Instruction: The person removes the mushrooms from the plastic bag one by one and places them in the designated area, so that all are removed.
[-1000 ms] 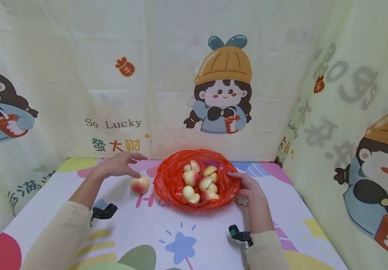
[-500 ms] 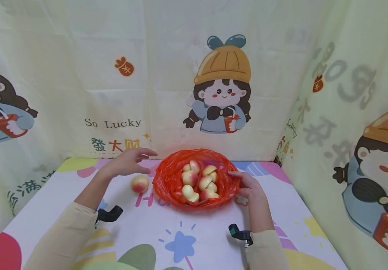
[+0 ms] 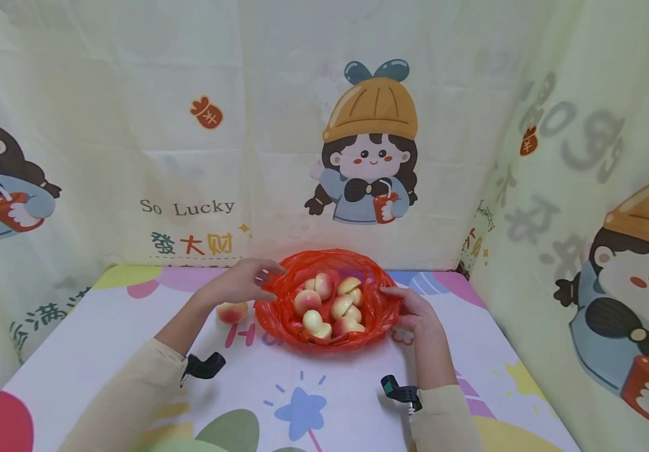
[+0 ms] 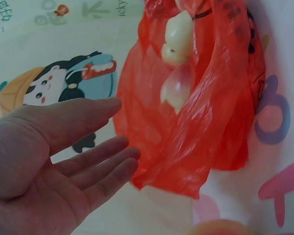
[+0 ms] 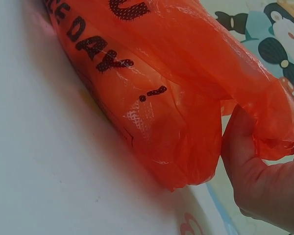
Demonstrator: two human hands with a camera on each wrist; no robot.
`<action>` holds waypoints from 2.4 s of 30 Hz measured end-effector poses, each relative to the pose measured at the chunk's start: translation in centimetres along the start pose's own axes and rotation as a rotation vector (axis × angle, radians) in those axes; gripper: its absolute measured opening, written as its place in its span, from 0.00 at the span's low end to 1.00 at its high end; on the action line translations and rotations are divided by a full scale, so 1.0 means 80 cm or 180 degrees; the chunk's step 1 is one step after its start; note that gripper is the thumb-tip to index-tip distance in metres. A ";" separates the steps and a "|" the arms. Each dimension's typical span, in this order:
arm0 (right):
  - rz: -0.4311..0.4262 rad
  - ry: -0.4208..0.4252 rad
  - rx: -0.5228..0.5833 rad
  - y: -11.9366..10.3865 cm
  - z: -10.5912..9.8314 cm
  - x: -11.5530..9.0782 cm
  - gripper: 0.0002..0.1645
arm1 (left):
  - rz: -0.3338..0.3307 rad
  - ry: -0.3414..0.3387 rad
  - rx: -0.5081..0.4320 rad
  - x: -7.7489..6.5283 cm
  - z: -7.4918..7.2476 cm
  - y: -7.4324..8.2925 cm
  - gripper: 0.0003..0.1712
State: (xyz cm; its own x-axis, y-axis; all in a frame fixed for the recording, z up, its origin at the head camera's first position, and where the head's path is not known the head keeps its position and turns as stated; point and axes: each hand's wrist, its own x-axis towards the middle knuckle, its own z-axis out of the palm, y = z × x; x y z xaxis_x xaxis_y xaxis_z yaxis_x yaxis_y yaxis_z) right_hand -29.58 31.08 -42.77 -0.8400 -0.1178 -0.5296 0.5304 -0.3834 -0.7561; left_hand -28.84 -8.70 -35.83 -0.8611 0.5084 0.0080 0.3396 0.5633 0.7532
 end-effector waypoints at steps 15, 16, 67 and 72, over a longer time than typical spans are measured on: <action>0.0018 -0.0033 -0.0003 0.001 0.000 0.000 0.35 | -0.0110 -0.0263 0.0318 0.052 0.045 -0.001 0.33; 0.0016 -0.0032 0.0002 0.002 0.000 0.000 0.34 | -0.0134 -0.0278 0.0298 0.054 0.047 -0.001 0.33; -0.0024 -0.0043 -0.0053 0.001 0.003 -0.001 0.33 | -0.0553 -0.0342 0.0334 0.084 0.083 0.005 0.25; -0.0025 -0.0047 -0.0063 0.002 0.002 -0.001 0.32 | -0.0609 -0.0299 0.0352 0.086 0.085 0.007 0.26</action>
State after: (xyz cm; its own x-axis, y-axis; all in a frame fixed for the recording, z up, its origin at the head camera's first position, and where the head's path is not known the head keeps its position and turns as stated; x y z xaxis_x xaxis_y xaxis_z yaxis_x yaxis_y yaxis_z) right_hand -29.48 30.88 -42.79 -0.8457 -0.1285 -0.5180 0.5258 -0.3662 -0.7677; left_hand -32.01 -0.49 -39.81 -0.8765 0.4410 -0.1931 0.2175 0.7205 0.6585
